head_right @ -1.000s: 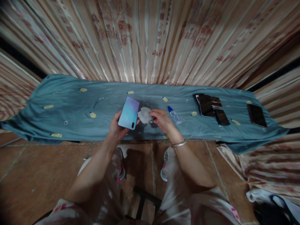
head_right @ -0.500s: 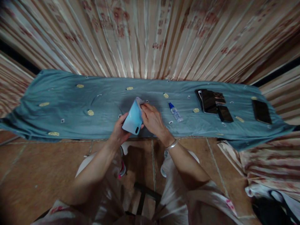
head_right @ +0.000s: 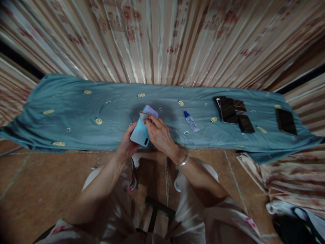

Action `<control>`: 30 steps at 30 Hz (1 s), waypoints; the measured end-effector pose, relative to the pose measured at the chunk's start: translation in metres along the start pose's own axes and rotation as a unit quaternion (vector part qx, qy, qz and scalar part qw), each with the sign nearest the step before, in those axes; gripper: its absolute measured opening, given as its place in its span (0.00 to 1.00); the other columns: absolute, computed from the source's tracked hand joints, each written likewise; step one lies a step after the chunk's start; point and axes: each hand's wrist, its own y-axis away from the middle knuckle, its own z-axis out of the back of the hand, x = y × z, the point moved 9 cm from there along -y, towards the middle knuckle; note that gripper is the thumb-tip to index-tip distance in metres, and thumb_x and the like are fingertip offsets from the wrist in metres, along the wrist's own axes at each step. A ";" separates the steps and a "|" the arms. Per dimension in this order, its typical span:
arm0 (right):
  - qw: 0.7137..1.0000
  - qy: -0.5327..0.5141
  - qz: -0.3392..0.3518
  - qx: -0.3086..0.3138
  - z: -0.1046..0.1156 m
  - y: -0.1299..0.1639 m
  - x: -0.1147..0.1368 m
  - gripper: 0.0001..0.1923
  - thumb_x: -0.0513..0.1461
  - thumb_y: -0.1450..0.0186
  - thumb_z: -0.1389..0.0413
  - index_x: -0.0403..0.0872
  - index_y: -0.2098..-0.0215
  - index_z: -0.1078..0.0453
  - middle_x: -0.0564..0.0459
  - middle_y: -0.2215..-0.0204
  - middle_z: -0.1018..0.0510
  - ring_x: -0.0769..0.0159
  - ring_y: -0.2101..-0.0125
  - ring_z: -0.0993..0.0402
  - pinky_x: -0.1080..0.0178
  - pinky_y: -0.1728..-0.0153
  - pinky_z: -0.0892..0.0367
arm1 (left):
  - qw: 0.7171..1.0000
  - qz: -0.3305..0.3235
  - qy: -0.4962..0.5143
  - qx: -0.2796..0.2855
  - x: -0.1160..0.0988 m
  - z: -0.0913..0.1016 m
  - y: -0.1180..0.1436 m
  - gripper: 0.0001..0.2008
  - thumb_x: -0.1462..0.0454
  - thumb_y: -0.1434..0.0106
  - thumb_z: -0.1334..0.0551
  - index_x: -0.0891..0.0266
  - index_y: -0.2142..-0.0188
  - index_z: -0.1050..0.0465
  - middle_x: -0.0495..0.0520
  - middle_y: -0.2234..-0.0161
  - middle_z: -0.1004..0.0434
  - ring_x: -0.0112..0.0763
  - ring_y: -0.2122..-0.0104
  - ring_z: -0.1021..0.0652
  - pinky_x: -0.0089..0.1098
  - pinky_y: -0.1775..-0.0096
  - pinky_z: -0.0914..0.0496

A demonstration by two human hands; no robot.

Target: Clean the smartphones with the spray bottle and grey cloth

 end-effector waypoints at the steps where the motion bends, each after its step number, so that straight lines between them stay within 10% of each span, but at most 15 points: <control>1: 1.000 -0.005 0.009 0.000 -0.001 0.002 0.007 0.20 0.37 0.25 0.55 0.47 0.43 0.25 0.42 0.47 0.21 0.55 0.49 0.24 0.52 0.45 0.27 | 1.000 -0.010 0.002 -0.003 -0.001 0.002 -0.002 0.09 0.60 0.35 0.38 0.63 0.65 0.22 0.49 0.71 0.19 0.28 0.72 0.21 0.29 0.61 0.25; 14: 0.998 -0.053 0.028 -0.010 0.006 0.007 0.011 0.19 0.37 0.24 0.55 0.49 0.41 0.27 0.45 0.45 0.22 0.59 0.44 0.25 0.54 0.40 0.29 | 0.999 -0.019 -0.018 0.031 0.008 -0.007 -0.001 0.17 0.51 0.32 0.39 0.63 0.60 0.21 0.52 0.66 0.16 0.31 0.66 0.18 0.30 0.58 0.25; 24: 0.998 -0.036 0.042 -0.005 0.012 0.009 0.014 0.20 0.35 0.25 0.56 0.47 0.44 0.26 0.43 0.44 0.24 0.59 0.46 0.25 0.54 0.43 0.28 | 0.989 -0.062 -0.107 0.075 0.002 -0.014 0.007 0.19 0.53 0.55 0.21 0.63 0.69 0.19 0.48 0.72 0.19 0.26 0.74 0.22 0.26 0.70 0.28; 30: 0.999 -0.024 0.040 0.027 0.009 0.009 0.009 0.22 0.35 0.25 0.58 0.47 0.41 0.27 0.43 0.42 0.24 0.57 0.46 0.25 0.52 0.43 0.28 | 0.989 -0.066 -0.127 0.043 0.002 -0.006 0.006 0.13 0.58 0.45 0.26 0.64 0.65 0.17 0.51 0.70 0.18 0.29 0.73 0.21 0.29 0.67 0.26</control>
